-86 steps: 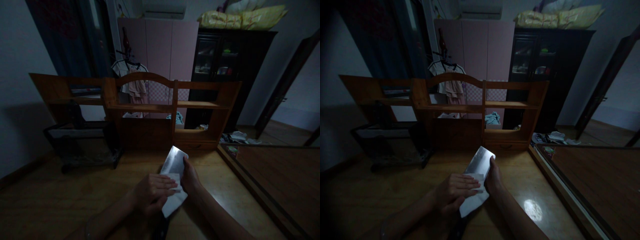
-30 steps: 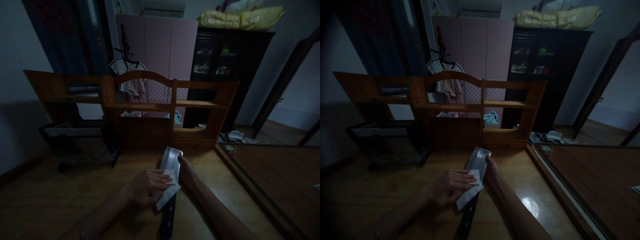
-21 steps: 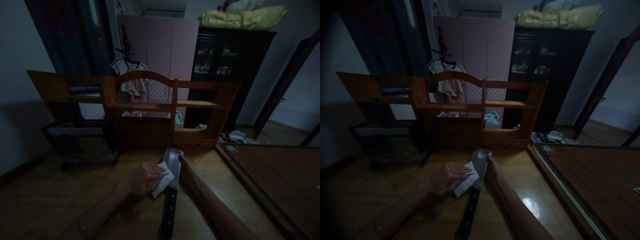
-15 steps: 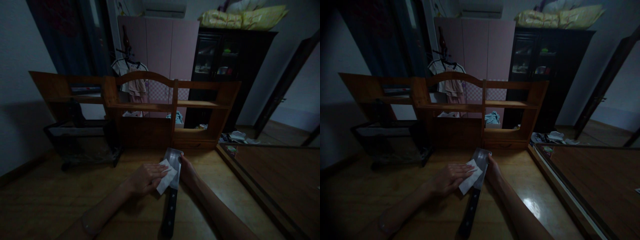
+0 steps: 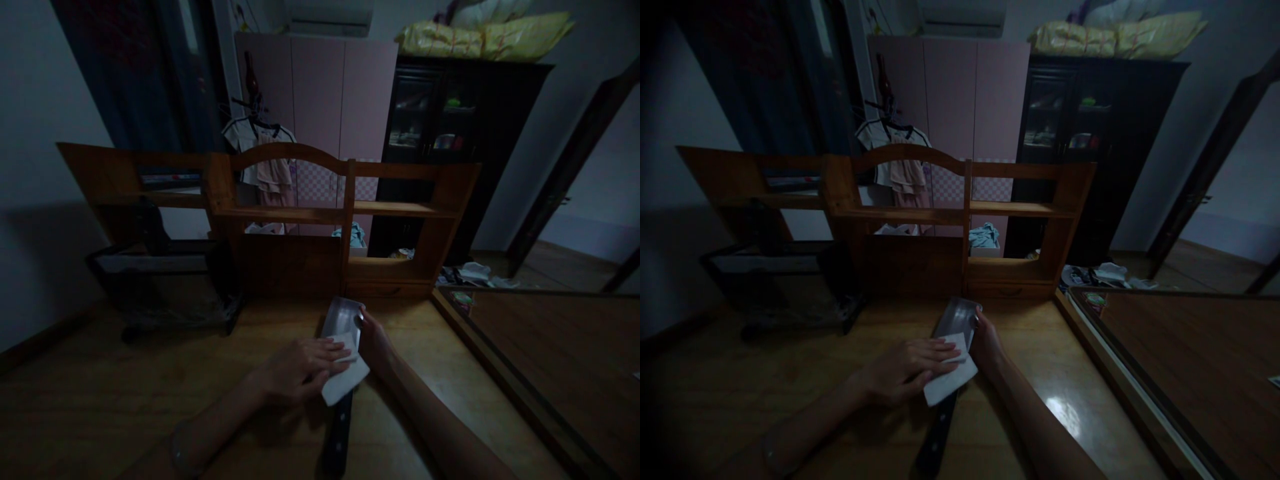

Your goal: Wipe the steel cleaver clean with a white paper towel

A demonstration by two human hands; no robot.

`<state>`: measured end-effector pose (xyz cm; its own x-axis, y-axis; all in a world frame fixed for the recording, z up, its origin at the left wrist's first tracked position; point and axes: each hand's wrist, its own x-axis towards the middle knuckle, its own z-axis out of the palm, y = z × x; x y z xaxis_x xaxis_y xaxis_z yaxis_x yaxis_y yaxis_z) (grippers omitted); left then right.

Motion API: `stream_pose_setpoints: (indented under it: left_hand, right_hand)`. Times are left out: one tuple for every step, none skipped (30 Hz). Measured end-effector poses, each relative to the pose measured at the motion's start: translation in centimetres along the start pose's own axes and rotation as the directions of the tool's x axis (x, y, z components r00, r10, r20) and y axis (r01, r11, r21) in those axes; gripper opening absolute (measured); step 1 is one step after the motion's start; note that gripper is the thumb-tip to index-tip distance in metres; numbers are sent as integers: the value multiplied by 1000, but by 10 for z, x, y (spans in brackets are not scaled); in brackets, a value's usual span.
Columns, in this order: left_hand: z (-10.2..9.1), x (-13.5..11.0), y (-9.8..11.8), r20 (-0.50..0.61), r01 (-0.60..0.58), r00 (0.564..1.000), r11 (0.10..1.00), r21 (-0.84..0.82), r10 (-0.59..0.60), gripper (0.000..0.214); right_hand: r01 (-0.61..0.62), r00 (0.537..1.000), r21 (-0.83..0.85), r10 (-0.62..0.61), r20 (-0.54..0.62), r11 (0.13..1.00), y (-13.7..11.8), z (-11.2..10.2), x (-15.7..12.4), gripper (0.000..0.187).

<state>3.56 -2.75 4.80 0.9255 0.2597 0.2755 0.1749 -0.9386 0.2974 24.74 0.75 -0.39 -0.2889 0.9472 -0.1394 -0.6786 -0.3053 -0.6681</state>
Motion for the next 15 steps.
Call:
stream_pose_setpoints:
  left_hand:
    - [-1,-1,-1,-6,-10,1000,1000,-4,10,47]
    - [-1,-2,-2,-14,-16,1000,1000,-6,16,46]
    - [-1,-3,-3,-24,-17,1000,1000,-7,17,44]
    - [-1,-5,-5,-38,-14,999,1000,-8,14,42]
    - [0,-7,-8,-55,-6,998,1000,-9,6,41]
    - [0,-9,-10,-77,5,997,1000,-8,-5,39]
    - [1,-11,-12,-101,16,995,1000,-7,-17,37]
    - [2,-14,-15,-128,23,992,1000,-4,-23,36]
    - [3,-16,-17,-151,26,988,1000,1,-26,35]
    - [3,-17,-19,-171,25,985,1000,8,-23,34]
    - [4,-18,-20,-186,22,982,1000,15,-19,33]
    - [5,-19,-21,-200,17,980,1000,21,-12,33]
    - [5,-19,-22,-210,12,978,1000,27,-6,32]
    - [5,-19,-22,-220,6,975,999,32,1,31]
    - [6,-18,-22,-229,1,973,999,37,8,30]
  right_hand:
    - [-14,1000,16,15,-27,1000,0,0,0,33]
    - [-29,998,28,30,-51,999,0,0,-1,33]
    - [-33,997,34,35,-67,999,0,0,-1,33]
    - [-24,997,34,26,-73,999,0,0,-1,33]
    - [-14,997,32,16,-70,999,0,0,-1,33]
    - [-8,998,31,10,-64,1000,0,0,-1,33]
    - [-6,998,29,8,-58,1000,-1,0,-1,33]
    - [-7,999,27,8,-52,1000,-1,0,-2,33]
    - [-10,999,24,11,-49,1000,-1,0,-2,34]
    - [-12,999,21,13,-49,1000,-1,0,-2,34]
    - [-13,999,19,14,-49,1000,-1,0,-2,35]
    - [-13,999,17,14,-49,1000,-1,1,-2,35]
    - [-12,999,17,13,-49,1000,-1,1,-2,35]
    - [-12,999,18,13,-52,1000,-1,0,-2,35]
    - [-13,998,18,14,-54,1000,-1,0,-2,34]
